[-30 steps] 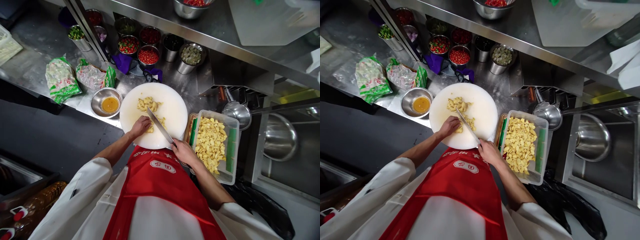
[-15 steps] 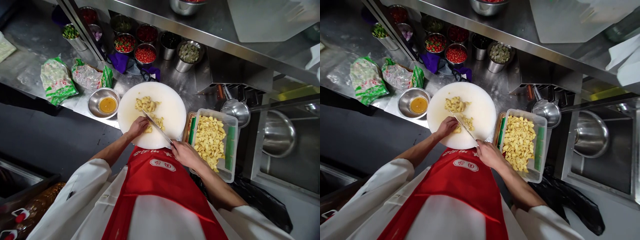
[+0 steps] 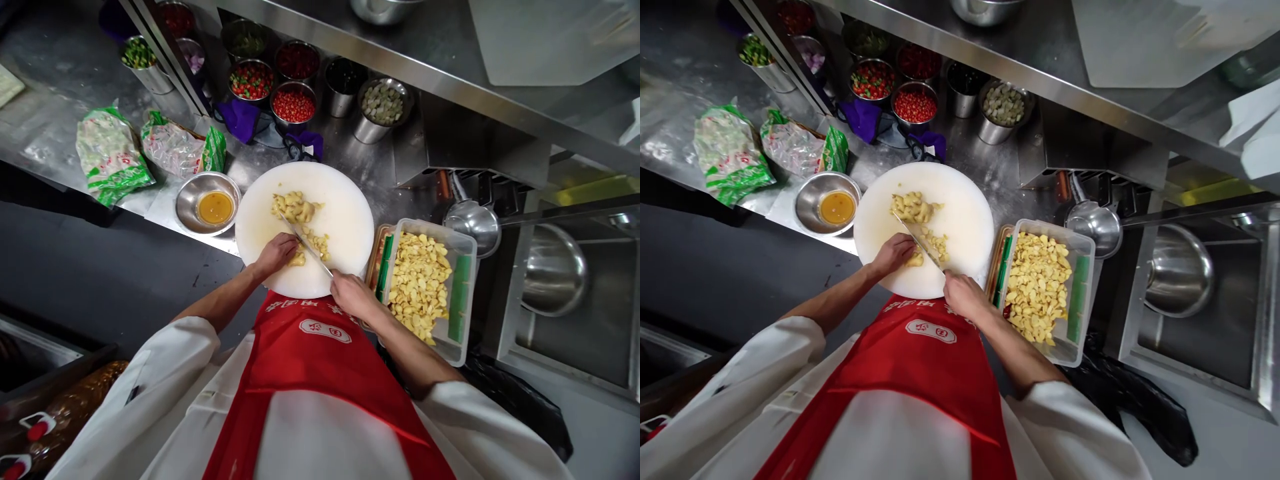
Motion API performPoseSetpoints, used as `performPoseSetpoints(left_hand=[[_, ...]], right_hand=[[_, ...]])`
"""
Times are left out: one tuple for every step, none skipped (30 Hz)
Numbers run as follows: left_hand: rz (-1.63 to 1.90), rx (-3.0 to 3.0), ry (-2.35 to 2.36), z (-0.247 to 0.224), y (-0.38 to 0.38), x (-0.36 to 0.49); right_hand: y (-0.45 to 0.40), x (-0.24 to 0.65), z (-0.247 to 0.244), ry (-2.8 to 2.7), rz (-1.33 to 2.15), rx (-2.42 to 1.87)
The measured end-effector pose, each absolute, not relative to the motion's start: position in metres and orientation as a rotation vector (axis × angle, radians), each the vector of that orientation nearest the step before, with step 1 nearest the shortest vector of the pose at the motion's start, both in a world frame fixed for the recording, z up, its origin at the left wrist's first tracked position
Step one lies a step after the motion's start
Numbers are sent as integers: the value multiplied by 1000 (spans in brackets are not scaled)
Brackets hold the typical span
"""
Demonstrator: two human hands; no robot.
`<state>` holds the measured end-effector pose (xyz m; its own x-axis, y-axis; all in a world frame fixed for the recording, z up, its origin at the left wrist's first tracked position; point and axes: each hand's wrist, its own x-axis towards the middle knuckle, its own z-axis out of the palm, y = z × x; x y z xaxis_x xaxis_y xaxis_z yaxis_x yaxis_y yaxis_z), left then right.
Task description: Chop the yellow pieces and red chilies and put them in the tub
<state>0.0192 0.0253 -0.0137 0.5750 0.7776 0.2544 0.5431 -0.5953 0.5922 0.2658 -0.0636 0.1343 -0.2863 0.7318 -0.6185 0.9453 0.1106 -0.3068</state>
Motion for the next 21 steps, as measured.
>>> performPoseSetpoints(left_hand=[[692,2356,1057,-14,25,19],[688,2356,1060,-13,25,19],[686,2355,1065,-13,25,19],[685,2355,1070,-13,25,20],[689,2356,1076,-13,25,20],[692,2359,1080,-12,25,20],[692,2364,1082,-12,24,20],[691,2368,1080,-12,24,20],[687,2371,1075,-12,24,20],[683,2370,1075,-12,24,19],[677,2368,1077,-12,24,19],[673,2365,1082,-12,24,19],[673,2364,1088,-13,23,19],[674,2364,1094,-13,23,19],[676,2364,1099,-14,23,19],[677,2366,1103,-14,22,19],[679,2368,1106,-15,22,19],[682,2371,1108,-16,21,19],[684,2374,1111,-16,21,19],[686,2379,1116,-17,21,19],[687,2386,1121,-17,20,19]], right_hand=[[-62,265,134,2079,-961,1648],[-61,264,134,2090,-965,1644],[-60,265,134,2107,-974,1635],[-60,265,134,2120,-984,1628],[-60,265,134,2119,-995,1625],[-60,265,133,2107,-1003,1628],[-59,264,133,2089,-1002,1638],[-58,263,132,2074,-996,1649],[-57,262,132,2069,-988,1654],[-56,262,132,2072,-981,1652],[-55,262,133,2082,-979,1643],[-55,263,133,2094,-985,1629],[-55,264,134,2102,-993,1619],[-55,265,134,2099,-1000,1615],[-55,264,134,2084,-1002,1620],[-55,263,133,2067,-998,1630],[-54,262,131,2056,-990,1641],[-52,260,130,2054,-981,1647],[-51,260,129,2065,-976,1644],[-50,261,129,2088,-975,1633],[-49,263,130,2112,-975,1617]])
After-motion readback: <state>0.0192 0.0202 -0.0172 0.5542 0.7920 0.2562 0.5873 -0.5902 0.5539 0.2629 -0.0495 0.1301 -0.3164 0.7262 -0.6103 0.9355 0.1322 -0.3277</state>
